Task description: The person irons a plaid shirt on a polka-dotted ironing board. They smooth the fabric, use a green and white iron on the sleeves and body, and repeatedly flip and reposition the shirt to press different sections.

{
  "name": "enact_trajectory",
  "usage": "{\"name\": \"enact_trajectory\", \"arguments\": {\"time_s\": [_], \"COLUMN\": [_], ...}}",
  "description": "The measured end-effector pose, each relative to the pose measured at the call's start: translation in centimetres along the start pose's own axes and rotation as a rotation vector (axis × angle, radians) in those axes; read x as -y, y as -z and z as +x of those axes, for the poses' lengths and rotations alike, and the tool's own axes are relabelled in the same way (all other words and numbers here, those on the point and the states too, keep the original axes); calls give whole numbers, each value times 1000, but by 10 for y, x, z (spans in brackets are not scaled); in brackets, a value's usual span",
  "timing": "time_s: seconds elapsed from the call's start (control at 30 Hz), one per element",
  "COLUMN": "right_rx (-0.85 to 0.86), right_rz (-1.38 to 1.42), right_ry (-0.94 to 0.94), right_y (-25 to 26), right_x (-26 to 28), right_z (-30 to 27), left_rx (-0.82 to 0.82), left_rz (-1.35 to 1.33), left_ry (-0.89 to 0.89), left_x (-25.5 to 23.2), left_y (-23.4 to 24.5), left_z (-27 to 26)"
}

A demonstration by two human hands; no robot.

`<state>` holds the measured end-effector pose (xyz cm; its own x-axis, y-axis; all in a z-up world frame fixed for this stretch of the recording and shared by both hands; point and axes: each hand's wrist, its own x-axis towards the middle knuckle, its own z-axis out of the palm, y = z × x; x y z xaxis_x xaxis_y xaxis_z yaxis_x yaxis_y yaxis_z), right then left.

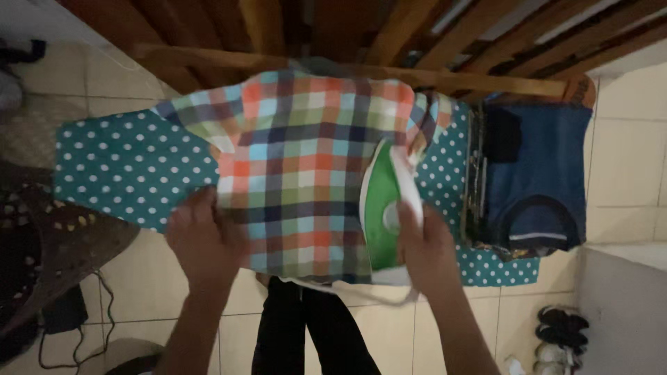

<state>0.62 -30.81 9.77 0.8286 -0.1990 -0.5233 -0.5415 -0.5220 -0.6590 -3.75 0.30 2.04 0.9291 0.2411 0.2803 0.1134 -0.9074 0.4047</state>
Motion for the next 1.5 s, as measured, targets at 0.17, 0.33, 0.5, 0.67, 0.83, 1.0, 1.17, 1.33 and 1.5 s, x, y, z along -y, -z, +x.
{"name": "enact_trajectory", "arguments": {"time_s": [0.17, 0.33, 0.5, 0.67, 0.83, 1.0, 1.17, 1.33, 1.5], "right_rx": [74, 80, 99, 237, 298, 40, 4, 179, 350], "right_rz": [273, -112, -8, 147, -182, -177, -30, 142, 158], "right_ry": [111, 374, -44, -129, -217, -136, -10, -225, -104], "right_y": [-19, -20, 10, -16, -32, 5, 12, -1, -53], "right_x": [18, 22, -12, -32, -18, -36, -31, -39, -78], "right_z": [28, 7, -15, -59, -92, -69, -45, -44, -109], "left_rx": [-114, -174, -138, -147, -156, -89, -122, -111, -126], "left_rz": [-267, -224, -255, -198, -173, -173, -238, -380, -404], "left_ry": [121, 191, 176, -21, -18, 19, 26, 63, 144], "left_x": [-18, -16, -11, -10, -11, -13, -14, -9, 6], "left_y": [-27, -60, -52, -48, -51, -48, -46, -41, -16], "left_z": [45, 70, 65, 51, 49, 50, 48, 48, 10]}}
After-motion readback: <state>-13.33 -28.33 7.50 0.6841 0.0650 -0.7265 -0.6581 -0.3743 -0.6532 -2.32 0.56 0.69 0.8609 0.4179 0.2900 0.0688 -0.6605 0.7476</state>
